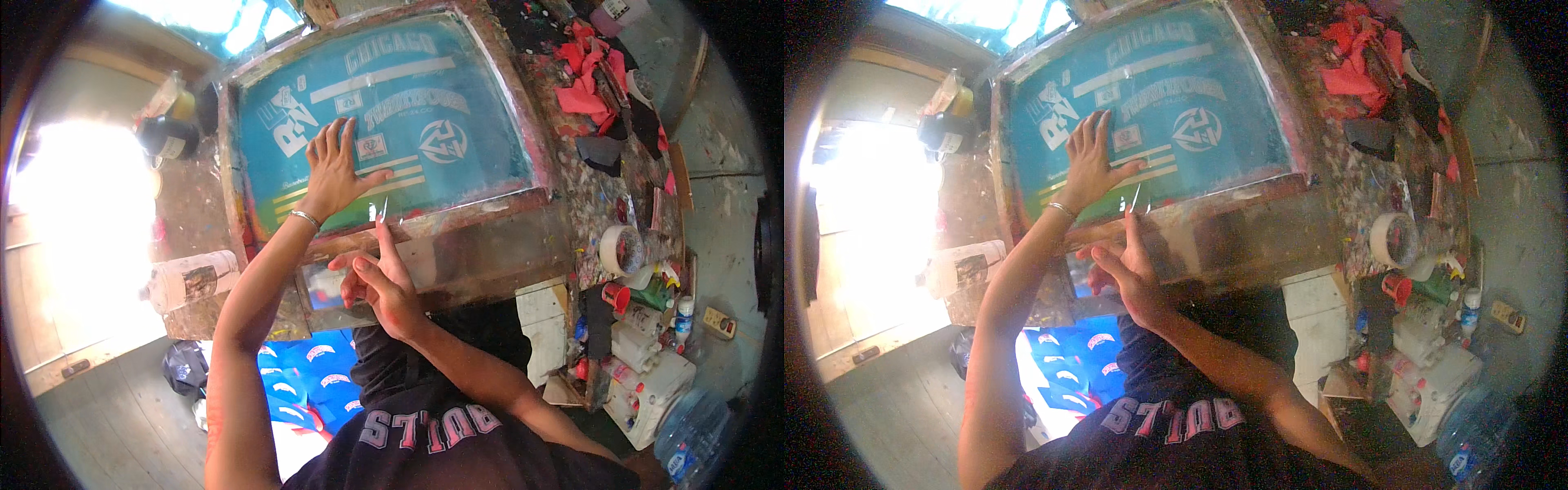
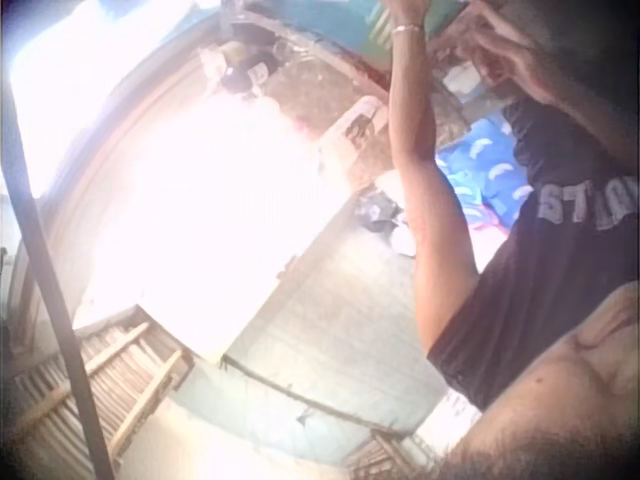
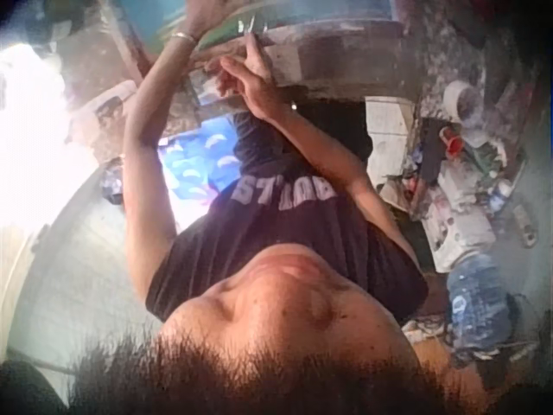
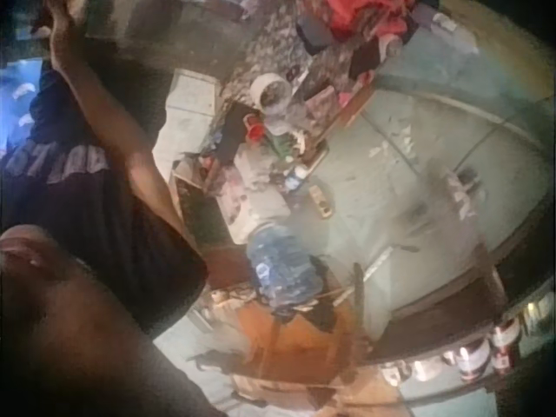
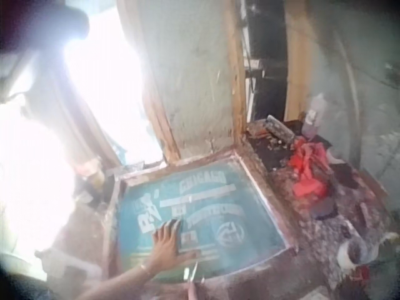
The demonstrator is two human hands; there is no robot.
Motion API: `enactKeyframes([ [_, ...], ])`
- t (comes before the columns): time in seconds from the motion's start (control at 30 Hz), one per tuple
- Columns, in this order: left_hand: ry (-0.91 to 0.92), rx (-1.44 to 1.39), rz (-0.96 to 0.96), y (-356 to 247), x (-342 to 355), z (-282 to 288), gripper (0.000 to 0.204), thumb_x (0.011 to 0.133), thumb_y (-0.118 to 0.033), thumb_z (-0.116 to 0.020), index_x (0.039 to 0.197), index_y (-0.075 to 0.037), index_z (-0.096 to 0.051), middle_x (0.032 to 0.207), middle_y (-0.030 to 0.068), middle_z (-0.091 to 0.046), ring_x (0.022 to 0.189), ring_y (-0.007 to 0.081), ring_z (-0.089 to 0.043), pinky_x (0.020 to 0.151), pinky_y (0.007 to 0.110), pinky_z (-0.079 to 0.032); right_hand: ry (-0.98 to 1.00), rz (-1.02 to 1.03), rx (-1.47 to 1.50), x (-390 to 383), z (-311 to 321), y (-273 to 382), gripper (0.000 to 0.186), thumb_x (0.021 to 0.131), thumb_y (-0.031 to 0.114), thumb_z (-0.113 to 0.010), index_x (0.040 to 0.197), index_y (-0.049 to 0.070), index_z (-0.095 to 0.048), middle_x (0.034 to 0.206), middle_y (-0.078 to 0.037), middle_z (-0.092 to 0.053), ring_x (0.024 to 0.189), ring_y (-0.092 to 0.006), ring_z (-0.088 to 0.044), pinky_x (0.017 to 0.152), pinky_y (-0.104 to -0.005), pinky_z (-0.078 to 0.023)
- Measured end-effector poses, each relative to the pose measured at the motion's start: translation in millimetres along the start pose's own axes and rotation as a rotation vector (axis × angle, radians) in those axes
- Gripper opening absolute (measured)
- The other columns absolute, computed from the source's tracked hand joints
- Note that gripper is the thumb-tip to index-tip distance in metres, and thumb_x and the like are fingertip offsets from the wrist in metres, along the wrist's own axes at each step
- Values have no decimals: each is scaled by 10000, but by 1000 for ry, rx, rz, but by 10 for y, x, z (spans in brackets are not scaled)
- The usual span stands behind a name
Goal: The person secures a screen printing frame on a workbench, then uses a scraper to remove residue from the mesh. They apply tape to the frame edges and peel off a protective film from the screen surface.
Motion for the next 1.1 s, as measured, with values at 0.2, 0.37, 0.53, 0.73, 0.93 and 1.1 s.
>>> enactKeyframes([
  [0.2, -3, -19, -40, -56, -53, -39, 1111, 793, -765, -647, 1525, 2, -319, 1499, 202, -363, 1414, 381, -296, 1167, 538, -174, -98, 15, 20, 63, -120, 47, 962, 1072, 356, -521, 1567, 105, 265, 1268, -235, -615, 786, -215, -684, 712, -359, -592],
  [0.37, 5, -34, -70, -97, -90, -38, 1093, 804, -759, -640, 1523, 2, -326, 1492, 200, -370, 1415, 383, -297, 1169, 544, -171, -113, 56, 30, 114, -309, 1, 984, 1071, 376, -513, 1544, 77, 296, 1320, -264, -602, 796, -252, -722, 752, -390, -621],
  [0.53, 56, -41, -89, -160, -121, -30, 1127, 766, -737, -699, 1541, -28, -288, 1515, 205, -338, 1419, 404, -293, 1169, 573, -199, 129, -55, -8, -122, -678, -313, 959, 1054, 278, -573, 1584, 60, 196, 1194, -234, -667, 810, -222, -726, 744, -362, -619],
  [0.73, 140, -104, -173, -288, -199, 80, 1178, 716, -716, -749, 1545, -28, -274, 1522, 213, -331, 1458, 420, -251, 1197, 593, -169, 78, -208, -203, -174, -441, -375, 649, 1031, 107, -585, 1557, 7, -216, 987, -132, -680, 764, -138, -663, 707, -278, -567],
  [0.93, 101, -200, -163, -207, -111, 134, 1175, 746, -750, -700, 1539, 8, -280, 1548, 216, -316, 1488, 404, -227, 1216, 611, -106, 35, -270, -358, -282, -83, -70, 498, 1015, 73, -584, 1462, 3, -378, 974, -93, -679, 848, -114, -629, 780, -262, -531],
  [1.1, 191, -180, -204, -356, -137, 45, 1170, 731, -671, -753, 1544, 10, -261, 1551, 216, -327, 1494, 414, -223, 1223, 613, -99, -74, -278, -423, -361, 301, 327, 378, 1015, 80, -567, 1377, 6, -485, 975, -99, -687, 863, -111, -632, 792, -258, -524],
])
Point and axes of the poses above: each hand's wrist, its own x-axis towards the middle knuckle, its own z-axis out of the back of the hand, y = z × x, the point moved 7 cm from there along x, towards the middle knuckle
